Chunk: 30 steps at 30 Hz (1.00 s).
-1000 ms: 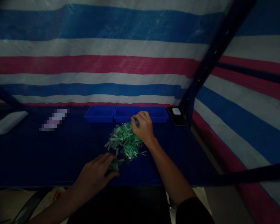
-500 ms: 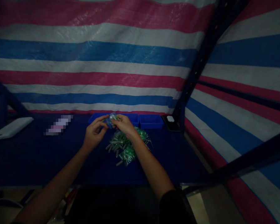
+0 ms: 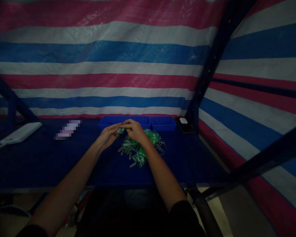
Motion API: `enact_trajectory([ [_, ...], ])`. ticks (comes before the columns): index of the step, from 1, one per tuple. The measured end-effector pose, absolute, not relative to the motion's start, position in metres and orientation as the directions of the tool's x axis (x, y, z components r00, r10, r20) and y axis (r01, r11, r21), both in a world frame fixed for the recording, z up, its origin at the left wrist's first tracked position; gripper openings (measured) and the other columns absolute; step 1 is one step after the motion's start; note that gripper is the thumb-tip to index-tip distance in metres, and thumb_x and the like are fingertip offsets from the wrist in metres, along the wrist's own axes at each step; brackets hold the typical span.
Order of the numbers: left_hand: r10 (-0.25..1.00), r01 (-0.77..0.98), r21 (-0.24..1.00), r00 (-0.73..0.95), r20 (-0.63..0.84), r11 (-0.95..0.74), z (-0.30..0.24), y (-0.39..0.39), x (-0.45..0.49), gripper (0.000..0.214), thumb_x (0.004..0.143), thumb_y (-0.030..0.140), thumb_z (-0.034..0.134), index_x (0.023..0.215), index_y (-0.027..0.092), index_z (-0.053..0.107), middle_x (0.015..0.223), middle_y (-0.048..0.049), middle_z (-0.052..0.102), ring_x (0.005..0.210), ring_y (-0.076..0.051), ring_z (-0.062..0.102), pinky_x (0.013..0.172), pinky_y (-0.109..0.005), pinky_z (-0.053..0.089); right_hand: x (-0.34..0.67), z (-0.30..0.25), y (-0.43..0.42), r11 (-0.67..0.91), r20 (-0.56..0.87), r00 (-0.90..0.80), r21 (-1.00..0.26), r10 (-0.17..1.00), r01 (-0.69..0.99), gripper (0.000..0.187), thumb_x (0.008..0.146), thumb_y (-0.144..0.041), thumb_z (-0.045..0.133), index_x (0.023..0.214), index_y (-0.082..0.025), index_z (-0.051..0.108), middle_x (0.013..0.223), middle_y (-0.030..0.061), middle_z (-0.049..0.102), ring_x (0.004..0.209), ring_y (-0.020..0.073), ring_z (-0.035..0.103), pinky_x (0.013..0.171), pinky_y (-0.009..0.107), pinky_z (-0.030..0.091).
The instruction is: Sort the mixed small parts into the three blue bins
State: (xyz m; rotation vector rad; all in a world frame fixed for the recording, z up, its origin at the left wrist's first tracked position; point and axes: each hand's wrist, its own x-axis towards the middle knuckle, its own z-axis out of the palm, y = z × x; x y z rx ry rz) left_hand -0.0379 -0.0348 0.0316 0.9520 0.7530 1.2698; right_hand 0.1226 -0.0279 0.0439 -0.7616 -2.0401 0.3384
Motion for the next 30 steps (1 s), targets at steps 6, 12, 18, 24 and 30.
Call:
enact_trajectory([
  [6, 0.932, -0.225, 0.934, -0.296, 0.208, -0.28, 0.039, -0.006, -0.05, 0.032, 0.062, 0.014, 0.064, 0.089, 0.018, 0.047, 0.072, 0.0027, 0.055, 0.062, -0.011, 0.058, 0.063, -0.026, 0.05, 0.134, 0.049, -0.03, 0.678, 0.728, -0.196, -0.456, 0.657, 0.577, 0.033, 0.074, -0.006, 0.044, 0.089, -0.021, 0.07, 0.101, 0.0062, 0.057, 0.092, 0.0159, 0.053, 0.084, 0.029, 0.042],
  [12, 0.745, 0.485, 0.803, -0.379, 0.549, -0.345, 0.058, -0.003, -0.048, 0.052, 0.06, 0.031, 0.07, 0.103, 0.015, 0.047, 0.111, -0.0127, 0.05, 0.111, -0.026, 0.044, 0.096, -0.041, 0.033, 0.158, 0.046, -0.03, 0.554, 0.682, -0.045, -0.552, 0.73, 0.624, 0.026, 0.08, -0.016, 0.043, 0.092, -0.019, 0.066, 0.085, 0.0037, 0.065, 0.08, 0.0158, 0.057, 0.079, 0.029, 0.042],
  [18, 0.871, 0.662, 0.631, 0.07, 0.486, -0.405, 0.033, -0.039, -0.02, 0.024, 0.077, 0.039, 0.05, 0.083, 0.017, 0.06, 0.072, -0.0049, 0.061, 0.068, -0.019, 0.057, 0.069, -0.03, 0.044, 0.159, 0.045, -0.028, 0.515, 0.635, -0.048, -0.577, 0.771, 0.634, 0.028, 0.08, -0.015, 0.041, 0.092, -0.019, 0.065, 0.087, 0.0035, 0.065, 0.079, 0.0157, 0.056, 0.078, 0.028, 0.041],
  [24, 0.956, 0.569, 0.769, 0.199, 0.214, -0.291, 0.007, -0.021, -0.028, 0.024, 0.06, 0.04, 0.067, 0.068, 0.018, 0.064, 0.064, -0.0028, 0.062, 0.059, -0.017, 0.056, 0.056, -0.025, 0.041, 0.155, 0.047, -0.036, 0.455, 0.667, 0.001, -0.509, 0.745, 0.73, 0.026, 0.074, -0.009, 0.04, 0.073, -0.019, 0.064, 0.077, 0.004, 0.061, 0.078, 0.0175, 0.053, 0.076, 0.028, 0.039],
  [30, 0.985, 0.411, 0.895, 0.053, 0.166, -0.173, 0.009, -0.015, -0.042, 0.025, 0.06, 0.035, 0.066, 0.076, 0.016, 0.064, 0.065, -0.0015, 0.063, 0.059, -0.014, 0.056, 0.057, -0.023, 0.04, 0.142, 0.046, -0.041, 0.523, 0.693, 0.048, -0.586, 0.719, 0.619, 0.028, 0.078, -0.014, 0.035, 0.085, -0.018, 0.062, 0.076, 0.0021, 0.059, 0.069, 0.015, 0.052, 0.068, 0.025, 0.039],
])
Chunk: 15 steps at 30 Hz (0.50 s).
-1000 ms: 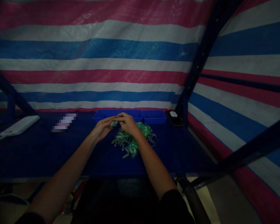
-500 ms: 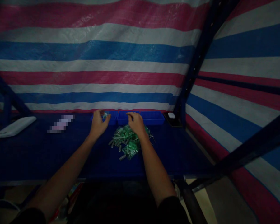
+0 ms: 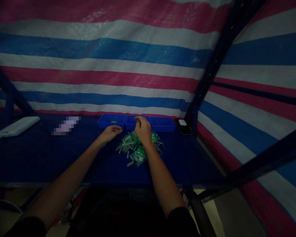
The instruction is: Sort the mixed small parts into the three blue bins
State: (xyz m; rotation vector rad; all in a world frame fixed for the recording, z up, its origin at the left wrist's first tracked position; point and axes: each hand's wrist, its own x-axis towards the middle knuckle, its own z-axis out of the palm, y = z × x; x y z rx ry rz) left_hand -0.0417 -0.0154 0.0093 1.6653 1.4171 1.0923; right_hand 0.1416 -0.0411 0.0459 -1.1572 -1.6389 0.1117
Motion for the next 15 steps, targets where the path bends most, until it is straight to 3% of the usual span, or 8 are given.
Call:
enact_trajectory([
  [5, 0.954, 0.454, 0.87, 0.293, 0.06, -0.194, 0.013, -0.024, -0.042, 0.026, 0.051, 0.036, 0.072, 0.066, 0.017, 0.063, 0.06, -0.0006, 0.062, 0.059, -0.015, 0.055, 0.053, -0.022, 0.039, 0.129, 0.047, -0.05, 0.506, 0.622, -0.036, -0.602, 0.782, 0.618, 0.026, 0.081, -0.024, 0.04, 0.094, -0.02, 0.061, 0.06, -0.0029, 0.054, 0.053, 0.013, 0.047, 0.059, 0.023, 0.035],
  [9, 0.962, 0.381, 0.915, 0.273, 0.026, -0.132, 0.02, -0.024, -0.045, 0.021, 0.052, 0.028, 0.071, 0.063, 0.015, 0.059, 0.053, 0.0033, 0.054, 0.05, -0.01, 0.048, 0.049, -0.02, 0.034, 0.123, 0.048, -0.055, 0.529, 0.614, -0.065, -0.616, 0.787, 0.584, 0.024, 0.081, -0.03, 0.042, 0.088, -0.021, 0.063, 0.054, -0.0037, 0.051, 0.049, 0.0119, 0.044, 0.055, 0.023, 0.033],
  [12, 0.974, 0.222, 0.968, 0.217, 0.071, -0.12, 0.029, -0.026, -0.048, 0.02, 0.056, 0.025, 0.069, 0.066, 0.016, 0.054, 0.054, 0.0053, 0.05, 0.048, -0.008, 0.045, 0.047, -0.019, 0.034, 0.121, 0.048, -0.052, 0.472, 0.54, 0.031, -0.76, 0.841, 0.447, 0.036, 0.083, -0.045, 0.04, 0.075, -0.019, 0.063, 0.05, -0.0029, 0.049, 0.047, 0.0114, 0.043, 0.052, 0.023, 0.032],
  [15, 0.953, 0.013, 0.97, 0.187, 0.236, -0.243, 0.036, -0.029, -0.048, 0.02, 0.06, 0.024, 0.067, 0.071, 0.017, 0.051, 0.063, 0.0047, 0.052, 0.056, -0.009, 0.05, 0.057, -0.022, 0.042, 0.121, 0.048, -0.047, 0.251, 0.276, 0.106, -0.946, 0.955, 0.204, 0.061, 0.082, -0.062, 0.024, 0.059, -0.017, 0.059, 0.041, -0.0018, 0.044, 0.04, 0.01, 0.04, 0.045, 0.023, 0.03],
])
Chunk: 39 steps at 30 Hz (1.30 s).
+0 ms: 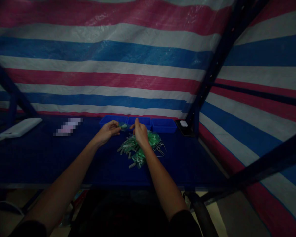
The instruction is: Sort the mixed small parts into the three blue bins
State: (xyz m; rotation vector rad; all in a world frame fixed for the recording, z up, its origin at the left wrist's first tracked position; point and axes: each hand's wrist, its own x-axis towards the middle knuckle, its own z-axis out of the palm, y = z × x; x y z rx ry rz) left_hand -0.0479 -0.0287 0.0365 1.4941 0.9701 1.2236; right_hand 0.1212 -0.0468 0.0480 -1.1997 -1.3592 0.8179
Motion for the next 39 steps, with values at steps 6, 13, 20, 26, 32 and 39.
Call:
enact_trajectory([
  [6, 0.816, 0.096, 0.823, 0.24, 0.526, -0.56, 0.041, -0.031, -0.044, 0.012, 0.066, 0.024, 0.063, 0.059, 0.016, 0.058, 0.08, -0.0033, 0.057, 0.082, -0.015, 0.055, 0.082, -0.031, 0.041, 0.123, 0.049, -0.045, 0.014, 0.013, -0.066, -1.0, 0.998, 0.023, 0.038, 0.074, -0.052, 0.047, 0.063, -0.017, 0.055, 0.046, -0.0032, 0.05, 0.035, 0.0068, 0.038, 0.036, 0.019, 0.023],
  [13, 0.923, 0.118, 0.926, 0.198, 0.331, -0.357, 0.047, -0.038, -0.04, 0.023, 0.065, 0.036, 0.065, 0.075, 0.016, 0.064, 0.08, -0.0042, 0.063, 0.077, -0.016, 0.056, 0.066, -0.024, 0.043, 0.121, 0.043, -0.047, 0.477, 0.528, 0.057, -0.803, 0.847, 0.357, 0.013, 0.075, -0.027, 0.049, 0.073, -0.018, 0.058, 0.068, -0.0005, 0.057, 0.062, 0.0123, 0.052, 0.06, 0.024, 0.041],
  [20, 0.997, -0.098, 0.995, 0.08, 0.004, 0.003, 0.037, -0.028, -0.04, 0.029, 0.063, 0.041, 0.065, 0.069, 0.014, 0.058, 0.046, 0.0053, 0.045, 0.034, -0.004, 0.034, 0.035, -0.016, 0.019, 0.124, 0.04, -0.048, 0.695, 0.678, -0.302, -0.431, 0.671, 0.576, 0.024, 0.076, -0.011, 0.047, 0.084, -0.022, 0.067, 0.093, 0.0045, 0.057, 0.091, 0.0164, 0.052, 0.082, 0.027, 0.04],
  [26, 0.942, -0.015, 0.979, -0.275, 0.191, -0.203, 0.045, 0.002, -0.05, 0.028, 0.068, 0.031, 0.061, 0.09, 0.013, 0.058, 0.07, -0.0012, 0.056, 0.049, -0.009, 0.05, 0.051, -0.023, 0.042, 0.14, 0.04, -0.041, 0.501, 0.63, -0.141, -0.44, 0.764, 0.745, 0.029, 0.082, -0.023, 0.046, 0.107, -0.018, 0.059, 0.096, 0.0078, 0.056, 0.091, 0.0192, 0.049, 0.085, 0.032, 0.038],
  [32, 0.763, 0.555, 0.774, -0.345, 0.547, -0.304, 0.042, -0.003, -0.047, 0.055, 0.071, 0.04, 0.06, 0.119, 0.017, 0.048, 0.11, -0.0127, 0.049, 0.096, -0.024, 0.055, 0.085, -0.036, 0.041, 0.153, 0.04, -0.048, 0.249, 0.286, -0.17, -0.264, 0.943, 0.932, 0.055, 0.073, -0.059, 0.051, 0.109, -0.018, 0.059, 0.111, 0.0149, 0.054, 0.107, 0.0319, 0.04, 0.085, 0.047, 0.033],
  [39, 0.895, 0.749, 0.523, 0.211, 0.393, -0.406, 0.028, -0.029, -0.013, 0.032, 0.082, 0.038, 0.044, 0.09, 0.017, 0.066, 0.079, -0.007, 0.066, 0.075, -0.021, 0.061, 0.072, -0.03, 0.044, 0.146, 0.038, -0.051, 0.203, 0.107, -0.187, -0.161, 0.977, 0.966, 0.048, 0.075, -0.055, 0.051, 0.11, -0.021, 0.057, 0.118, 0.0119, 0.051, 0.111, 0.0318, 0.04, 0.086, 0.049, 0.033],
])
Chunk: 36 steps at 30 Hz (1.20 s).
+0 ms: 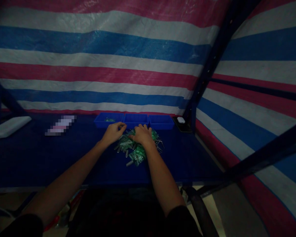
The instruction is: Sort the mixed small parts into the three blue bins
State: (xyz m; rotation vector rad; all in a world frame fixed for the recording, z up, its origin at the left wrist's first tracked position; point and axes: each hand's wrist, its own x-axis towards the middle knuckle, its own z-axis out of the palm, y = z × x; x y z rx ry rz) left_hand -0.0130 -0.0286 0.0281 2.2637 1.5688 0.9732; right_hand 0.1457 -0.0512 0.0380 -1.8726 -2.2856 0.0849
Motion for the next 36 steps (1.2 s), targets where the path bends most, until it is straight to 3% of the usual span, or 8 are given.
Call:
enact_trajectory([
  [5, 0.948, 0.834, 0.451, 0.266, 0.178, -0.318, 0.024, -0.033, -0.006, 0.036, 0.079, 0.046, 0.044, 0.086, 0.021, 0.069, 0.085, -0.0078, 0.069, 0.082, -0.025, 0.063, 0.069, -0.03, 0.044, 0.144, 0.041, -0.053, 0.225, 0.11, -0.208, -0.176, 0.972, 0.958, 0.044, 0.076, -0.052, 0.05, 0.109, -0.023, 0.056, 0.116, 0.0086, 0.054, 0.108, 0.0289, 0.044, 0.083, 0.044, 0.037],
  [11, 0.97, 0.53, 0.819, 0.209, 0.126, -0.22, 0.017, -0.022, -0.008, 0.022, 0.069, 0.032, 0.057, 0.076, 0.013, 0.066, 0.073, -0.0053, 0.068, 0.07, -0.018, 0.062, 0.062, -0.024, 0.044, 0.136, 0.039, -0.053, 0.298, 0.191, -0.253, -0.262, 0.948, 0.918, 0.043, 0.074, -0.048, 0.057, 0.109, -0.024, 0.055, 0.11, 0.007, 0.059, 0.105, 0.0273, 0.047, 0.082, 0.042, 0.038],
  [15, 0.939, 0.26, 0.902, 0.119, 0.324, -0.344, 0.021, -0.019, -0.01, 0.018, 0.067, 0.028, 0.057, 0.075, 0.012, 0.061, 0.066, -0.0014, 0.062, 0.061, -0.013, 0.056, 0.059, -0.022, 0.043, 0.132, 0.037, -0.048, 0.315, 0.376, -0.154, -0.415, 0.914, 0.854, 0.048, 0.072, -0.046, 0.058, 0.114, -0.023, 0.052, 0.111, 0.0081, 0.057, 0.104, 0.0262, 0.047, 0.083, 0.04, 0.038],
  [19, 0.85, 0.232, 0.827, 0.001, 0.527, -0.513, 0.032, -0.024, -0.013, 0.017, 0.073, 0.028, 0.054, 0.082, 0.014, 0.058, 0.071, -0.0003, 0.057, 0.061, -0.011, 0.052, 0.055, -0.02, 0.041, 0.131, 0.039, -0.042, 0.322, 0.472, 0.064, -0.689, 0.879, 0.65, 0.044, 0.073, -0.05, 0.054, 0.103, -0.017, 0.058, 0.094, 0.0086, 0.061, 0.09, 0.0225, 0.054, 0.08, 0.036, 0.04],
  [22, 0.729, 0.367, 0.663, 0.061, 0.682, -0.652, 0.038, -0.032, -0.015, 0.012, 0.076, 0.024, 0.053, 0.081, 0.015, 0.059, 0.079, -0.0023, 0.054, 0.069, -0.012, 0.052, 0.055, -0.02, 0.041, 0.131, 0.042, -0.039, 0.265, 0.294, 0.102, -0.936, 0.95, 0.233, 0.048, 0.078, -0.059, 0.038, 0.084, -0.016, 0.06, 0.073, 0.0056, 0.061, 0.069, 0.0182, 0.057, 0.065, 0.031, 0.044],
  [26, 0.573, 0.426, 0.428, 0.31, 0.759, -0.797, 0.038, -0.039, -0.013, 0.011, 0.078, 0.017, 0.051, 0.08, 0.017, 0.062, 0.086, -0.0037, 0.053, 0.085, -0.015, 0.052, 0.074, -0.027, 0.043, 0.13, 0.042, -0.035, 0.227, 0.221, 0.06, -0.964, 0.973, -0.135, 0.035, 0.067, -0.052, 0.056, 0.071, -0.018, 0.058, 0.064, 0.0008, 0.06, 0.057, 0.0143, 0.055, 0.055, 0.026, 0.042],
  [30, 0.67, 0.445, 0.529, 0.261, 0.695, -0.723, 0.038, -0.036, -0.012, 0.014, 0.071, 0.028, 0.061, 0.08, 0.017, 0.065, 0.09, -0.0048, 0.052, 0.09, -0.018, 0.05, 0.082, -0.032, 0.04, 0.132, 0.037, -0.032, 0.324, 0.304, 0.175, -0.941, 0.936, -0.099, 0.02, 0.061, -0.035, 0.062, 0.072, -0.018, 0.057, 0.065, -0.0011, 0.061, 0.062, 0.0144, 0.056, 0.059, 0.025, 0.043],
  [36, 0.96, 0.058, 0.963, 0.115, 0.256, -0.264, 0.034, -0.025, -0.016, 0.039, 0.081, 0.046, 0.041, 0.081, 0.014, 0.062, 0.062, -0.001, 0.053, 0.051, -0.011, 0.047, 0.048, -0.022, 0.035, 0.129, 0.035, -0.038, 0.586, 0.647, 0.045, -0.715, 0.761, 0.38, 0.011, 0.07, -0.023, 0.055, 0.076, -0.02, 0.063, 0.102, 0.0049, 0.061, 0.101, 0.0206, 0.051, 0.089, 0.037, 0.037],
])
